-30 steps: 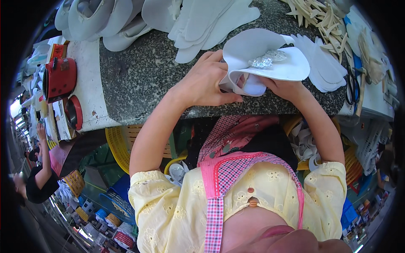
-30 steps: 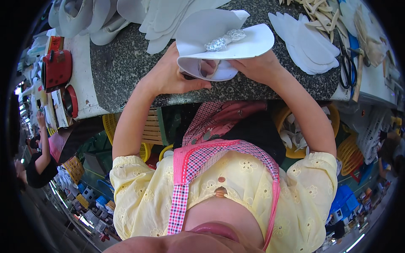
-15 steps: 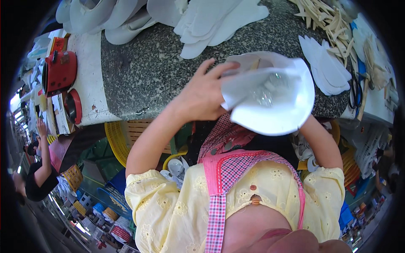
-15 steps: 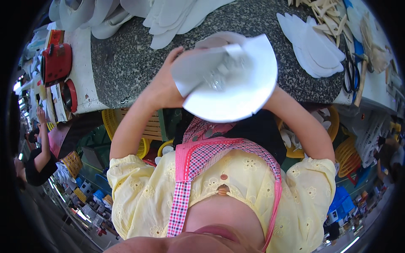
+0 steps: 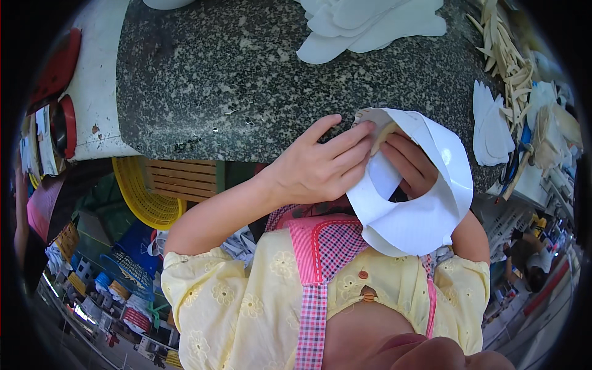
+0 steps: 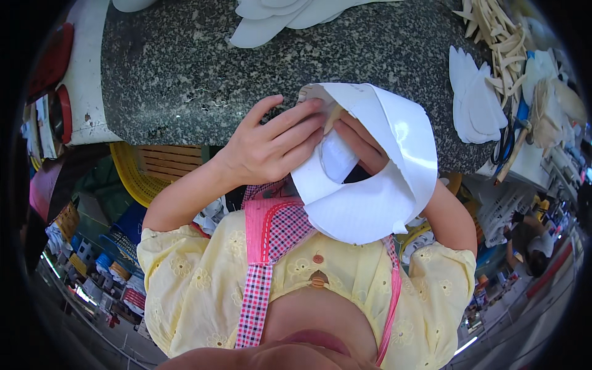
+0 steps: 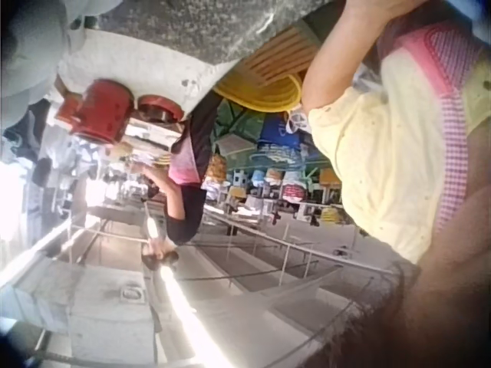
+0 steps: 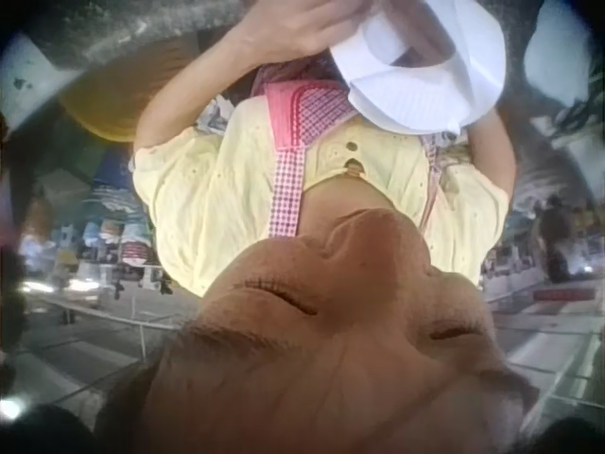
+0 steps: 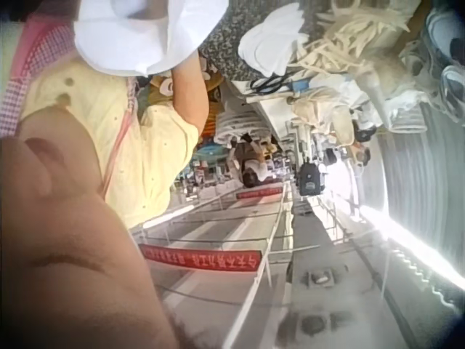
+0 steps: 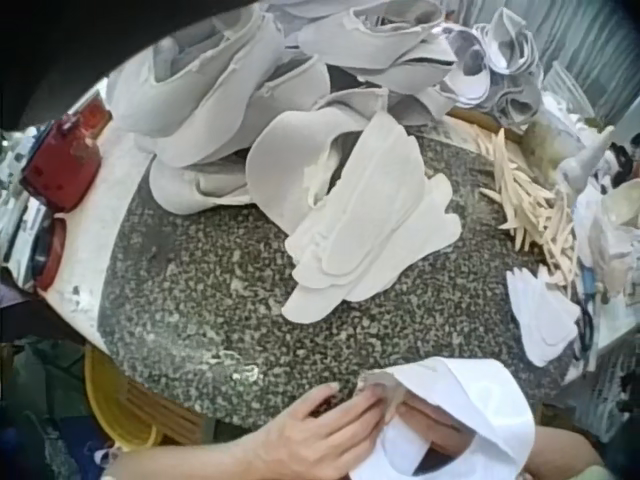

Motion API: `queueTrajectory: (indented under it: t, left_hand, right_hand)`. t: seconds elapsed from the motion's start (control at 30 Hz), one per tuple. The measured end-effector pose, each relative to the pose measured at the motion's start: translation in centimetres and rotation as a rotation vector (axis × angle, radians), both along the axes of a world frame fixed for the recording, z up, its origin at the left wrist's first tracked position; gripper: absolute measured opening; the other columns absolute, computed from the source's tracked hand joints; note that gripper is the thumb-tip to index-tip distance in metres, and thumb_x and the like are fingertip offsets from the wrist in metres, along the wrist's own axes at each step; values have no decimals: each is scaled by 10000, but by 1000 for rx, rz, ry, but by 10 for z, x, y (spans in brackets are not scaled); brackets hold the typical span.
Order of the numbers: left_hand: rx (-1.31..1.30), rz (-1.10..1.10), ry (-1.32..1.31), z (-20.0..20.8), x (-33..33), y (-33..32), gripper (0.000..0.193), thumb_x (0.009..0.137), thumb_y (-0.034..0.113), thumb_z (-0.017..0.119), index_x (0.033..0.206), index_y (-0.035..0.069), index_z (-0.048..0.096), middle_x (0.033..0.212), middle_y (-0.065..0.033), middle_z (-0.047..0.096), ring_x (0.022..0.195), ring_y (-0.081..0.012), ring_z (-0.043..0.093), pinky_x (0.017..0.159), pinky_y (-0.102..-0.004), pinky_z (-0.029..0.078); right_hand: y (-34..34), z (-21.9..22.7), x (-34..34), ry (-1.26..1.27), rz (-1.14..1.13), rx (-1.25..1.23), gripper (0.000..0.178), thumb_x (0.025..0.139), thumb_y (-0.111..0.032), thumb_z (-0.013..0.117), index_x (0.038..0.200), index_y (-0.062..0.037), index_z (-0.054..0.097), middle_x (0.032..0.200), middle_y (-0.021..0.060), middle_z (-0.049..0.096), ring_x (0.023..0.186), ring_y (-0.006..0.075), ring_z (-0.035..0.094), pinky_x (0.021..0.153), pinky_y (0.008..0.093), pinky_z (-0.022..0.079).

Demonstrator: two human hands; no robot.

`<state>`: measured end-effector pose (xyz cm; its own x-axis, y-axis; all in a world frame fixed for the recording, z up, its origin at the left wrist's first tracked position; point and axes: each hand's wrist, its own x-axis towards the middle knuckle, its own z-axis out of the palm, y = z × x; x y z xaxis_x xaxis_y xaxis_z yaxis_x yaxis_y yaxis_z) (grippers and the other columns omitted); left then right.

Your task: The person assembles shoe components by hand, inserting lining and stiffener pieces into shoe uppers and pressing them into place.

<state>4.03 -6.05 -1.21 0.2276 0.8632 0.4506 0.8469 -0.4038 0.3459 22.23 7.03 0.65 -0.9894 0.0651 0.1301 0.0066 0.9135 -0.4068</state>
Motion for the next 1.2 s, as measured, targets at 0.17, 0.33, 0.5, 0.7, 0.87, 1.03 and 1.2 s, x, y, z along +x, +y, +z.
queueTrajectory:
  t: [0.17,0.33,0.5,0.7,0.87,1.03,1.2]
  left_hand:
    - [9,14,-11,-3,2,0,127,698,107,548,805,73,609,960,-38,587,1013,-173,538,813,-398,377]
    - [9,30,-5,-3,2,-2,138,700,115,538,810,79,614,955,-32,590,1012,-170,540,827,-401,362]
    - [34,53,47,0,-1,-2,143,703,125,528,807,85,619,937,-25,596,1013,-174,543,845,-396,346]
    - [-29,21,-108,7,-8,3,150,664,105,575,805,91,626,947,-21,600,985,-190,554,850,-396,344]
    - [-374,231,-823,39,-16,52,184,705,177,671,782,29,593,641,-51,566,584,-160,536,618,-254,427]
    - [-254,26,-1195,53,0,81,314,688,270,707,829,12,597,660,-12,557,596,-59,471,541,-218,403]
    - [-399,207,-1121,82,21,99,248,723,156,681,911,24,588,765,-27,597,663,-66,527,570,-197,406]
  right_hand:
    - [1,0,-1,8,7,16,551,558,-85,667,1086,-38,518,1091,116,523,998,299,524,823,415,442]
    - [0,-4,-2,35,12,28,554,556,-77,666,1090,-43,520,1094,113,522,1001,296,523,825,414,441]
    - [-2,-5,-9,83,7,1,516,584,-79,638,1084,-37,520,1047,115,529,946,288,535,803,404,444]
    - [3,-3,-14,131,68,-8,475,607,-153,619,1052,-17,524,997,125,535,921,292,525,778,392,446]
    - [27,14,-12,50,-111,-288,354,717,-183,635,1018,-21,541,904,99,574,860,244,555,775,341,445]
    - [15,26,-9,677,-396,-1526,290,833,-159,555,1050,26,508,989,94,576,907,150,553,766,290,451]
    - [-8,33,-16,886,-536,-1797,421,763,-153,597,1110,32,447,1030,118,552,916,211,571,830,350,464]
